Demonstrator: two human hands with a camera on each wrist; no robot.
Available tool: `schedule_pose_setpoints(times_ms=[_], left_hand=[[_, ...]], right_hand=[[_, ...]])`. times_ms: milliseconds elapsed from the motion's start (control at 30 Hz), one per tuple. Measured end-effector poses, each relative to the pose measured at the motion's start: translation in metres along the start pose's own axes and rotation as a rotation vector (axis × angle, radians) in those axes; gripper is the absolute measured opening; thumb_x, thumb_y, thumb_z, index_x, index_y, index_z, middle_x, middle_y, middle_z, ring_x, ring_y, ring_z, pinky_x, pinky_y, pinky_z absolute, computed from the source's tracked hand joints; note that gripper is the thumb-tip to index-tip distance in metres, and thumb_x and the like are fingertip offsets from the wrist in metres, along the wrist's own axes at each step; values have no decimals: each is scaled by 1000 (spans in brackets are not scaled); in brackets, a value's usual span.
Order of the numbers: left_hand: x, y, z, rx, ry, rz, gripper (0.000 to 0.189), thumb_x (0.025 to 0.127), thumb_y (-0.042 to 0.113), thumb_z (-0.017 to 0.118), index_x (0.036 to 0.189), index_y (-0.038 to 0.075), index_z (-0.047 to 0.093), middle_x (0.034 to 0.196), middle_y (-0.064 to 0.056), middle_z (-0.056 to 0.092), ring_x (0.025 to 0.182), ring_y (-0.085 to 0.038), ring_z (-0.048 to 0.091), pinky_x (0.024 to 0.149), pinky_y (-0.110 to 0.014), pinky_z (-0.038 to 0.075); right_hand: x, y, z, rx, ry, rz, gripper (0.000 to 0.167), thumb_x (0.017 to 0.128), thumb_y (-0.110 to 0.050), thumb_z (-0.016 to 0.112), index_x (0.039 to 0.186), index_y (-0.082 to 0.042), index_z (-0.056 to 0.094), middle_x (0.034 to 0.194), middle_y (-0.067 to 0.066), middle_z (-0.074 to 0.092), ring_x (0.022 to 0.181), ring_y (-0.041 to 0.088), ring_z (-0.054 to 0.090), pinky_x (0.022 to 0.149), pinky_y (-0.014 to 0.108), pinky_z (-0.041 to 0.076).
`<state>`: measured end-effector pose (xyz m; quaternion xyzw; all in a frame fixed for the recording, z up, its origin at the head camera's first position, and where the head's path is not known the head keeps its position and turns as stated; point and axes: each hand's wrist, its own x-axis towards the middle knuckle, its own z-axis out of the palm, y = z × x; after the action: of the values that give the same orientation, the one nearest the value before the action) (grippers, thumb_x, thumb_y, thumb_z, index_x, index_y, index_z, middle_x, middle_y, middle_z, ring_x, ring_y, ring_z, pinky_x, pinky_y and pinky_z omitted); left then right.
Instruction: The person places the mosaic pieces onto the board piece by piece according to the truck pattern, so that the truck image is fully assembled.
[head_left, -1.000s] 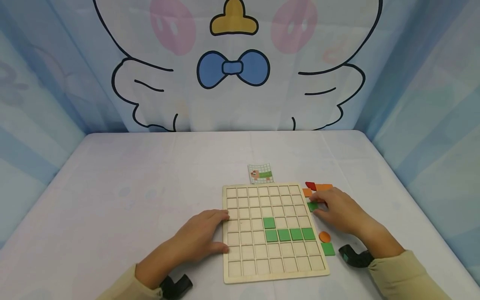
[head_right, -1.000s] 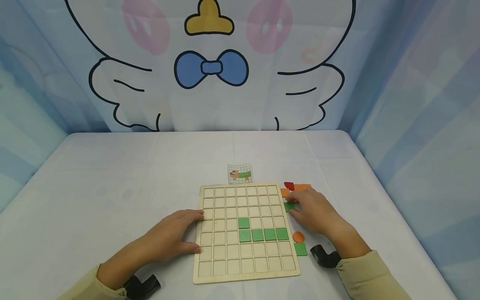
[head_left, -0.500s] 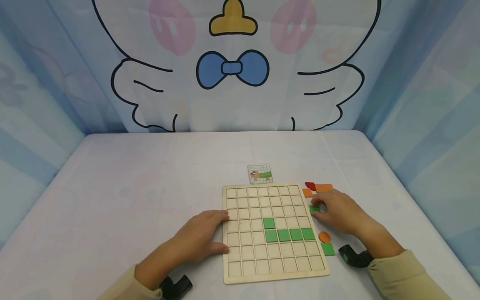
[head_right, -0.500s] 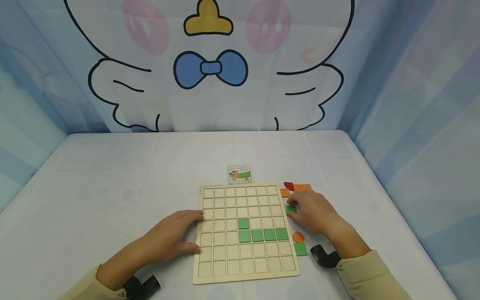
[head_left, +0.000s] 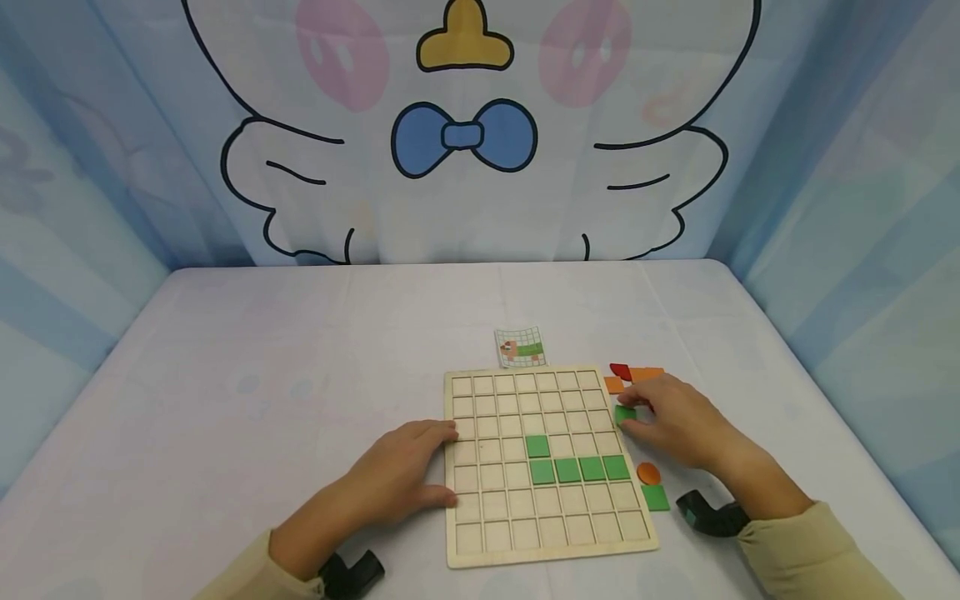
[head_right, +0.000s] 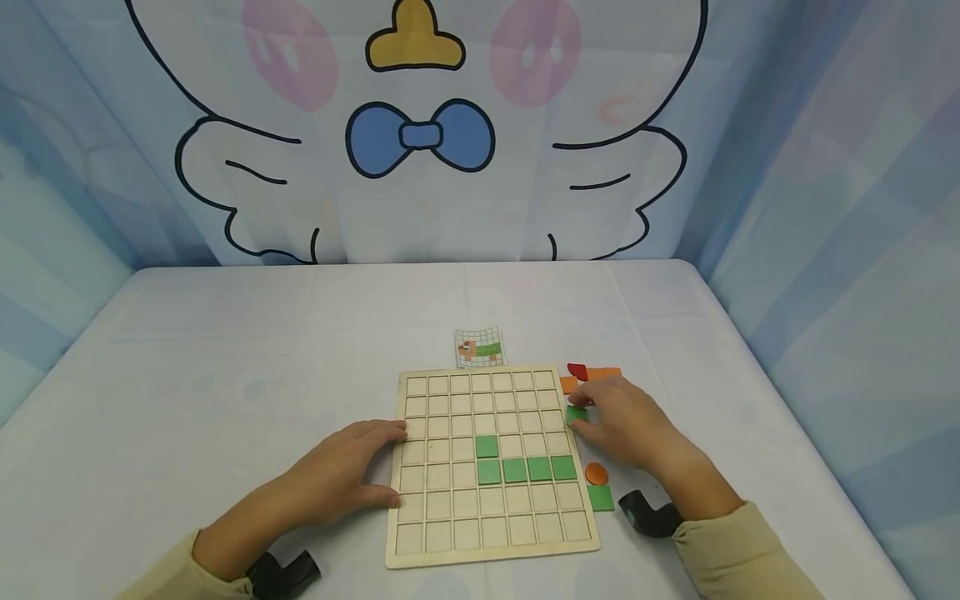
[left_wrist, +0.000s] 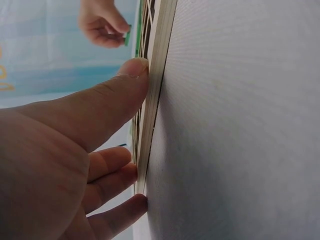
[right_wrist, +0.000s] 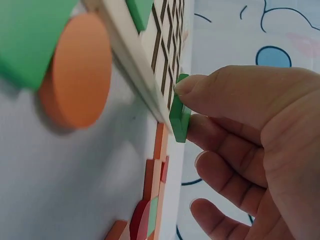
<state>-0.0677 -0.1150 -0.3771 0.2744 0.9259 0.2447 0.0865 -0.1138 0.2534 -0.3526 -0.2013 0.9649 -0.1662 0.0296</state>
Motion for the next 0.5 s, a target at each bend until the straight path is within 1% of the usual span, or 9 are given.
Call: schedule_pose_setpoints(times_ms=[67, 200, 300, 500], left_hand=[[0, 0, 0, 0, 0, 1, 69, 80, 34, 85, 133, 0, 56, 142, -13, 54, 132, -35, 49, 107, -51, 41], [0, 0, 0, -6, 2, -2, 69, 80, 33, 86, 133, 0, 56, 141, -14, 54, 131, -35, 49, 107, -51, 41], [1, 0, 0, -8, 2, -5, 69, 79, 33, 86, 133, 0, 56, 141, -14, 55, 131, -36, 49, 107, -51, 41], [0, 0, 0, -5, 1, -10, 70, 79, 33, 86, 133, 0, 56, 141, -14, 54, 131, -36, 49, 107, -51, 40]], right_hand=[[0, -4, 0, 6, 2, -13, 23, 85, -16, 79, 105, -5, 72, 101, 2, 68, 96, 26, 59, 86, 49, 51], [0, -11, 0, 14, -1, -35, 21, 86, -16, 79, 104, -8, 71, 100, 0, 66, 99, 26, 59, 86, 48, 52], [0, -17, 1, 5, -5, -52, 20, 86, -16, 79, 103, -10, 71, 100, -1, 66, 98, 25, 59, 84, 46, 53], [3, -29, 7, -19, -39, -91, 20, 86, -19, 79, 103, -9, 72, 98, -3, 65, 93, 21, 57, 80, 41, 52]])
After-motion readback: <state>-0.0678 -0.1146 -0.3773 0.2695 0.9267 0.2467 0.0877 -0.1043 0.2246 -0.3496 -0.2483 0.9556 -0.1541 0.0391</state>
